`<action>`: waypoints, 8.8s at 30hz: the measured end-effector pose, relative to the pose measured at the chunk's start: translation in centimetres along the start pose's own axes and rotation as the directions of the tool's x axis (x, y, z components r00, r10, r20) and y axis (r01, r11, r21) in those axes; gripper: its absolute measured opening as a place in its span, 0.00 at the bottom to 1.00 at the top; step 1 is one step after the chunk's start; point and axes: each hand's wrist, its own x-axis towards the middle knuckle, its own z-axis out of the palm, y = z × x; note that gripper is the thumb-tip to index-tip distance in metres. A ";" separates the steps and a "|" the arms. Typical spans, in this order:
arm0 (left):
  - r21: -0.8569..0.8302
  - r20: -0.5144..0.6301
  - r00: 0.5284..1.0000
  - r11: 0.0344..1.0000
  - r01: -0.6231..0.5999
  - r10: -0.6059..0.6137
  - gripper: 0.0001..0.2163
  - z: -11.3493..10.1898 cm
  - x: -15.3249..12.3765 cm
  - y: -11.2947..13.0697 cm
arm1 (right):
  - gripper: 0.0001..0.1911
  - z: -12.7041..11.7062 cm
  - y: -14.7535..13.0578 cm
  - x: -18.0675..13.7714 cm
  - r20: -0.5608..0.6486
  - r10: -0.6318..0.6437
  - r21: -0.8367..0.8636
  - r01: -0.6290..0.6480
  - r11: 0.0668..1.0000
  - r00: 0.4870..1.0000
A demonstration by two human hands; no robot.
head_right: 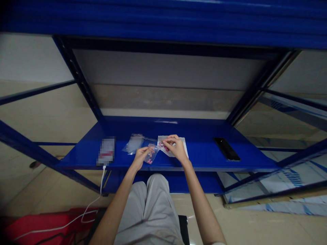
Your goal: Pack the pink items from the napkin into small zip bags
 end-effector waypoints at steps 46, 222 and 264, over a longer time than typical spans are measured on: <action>0.017 -0.006 0.998 0.998 -0.067 0.067 0.17 -0.3 0.3 -0.5 | 0.14 2.4 -1.6 0.7 0.359 0.137 0.353 -0.270 0.896 0.923; 0.800 0.025 0.768 0.448 -0.399 0.640 0.19 5.2 -3.5 -1.3 | 0.27 6.4 1.5 -3.3 0.161 0.177 0.599 -0.239 0.764 0.971; 0.159 -0.228 0.944 0.966 -0.206 0.239 0.14 1.1 -0.9 -1.0 | 0.14 6.7 1.4 -3.1 0.087 0.227 0.539 -0.237 0.808 0.970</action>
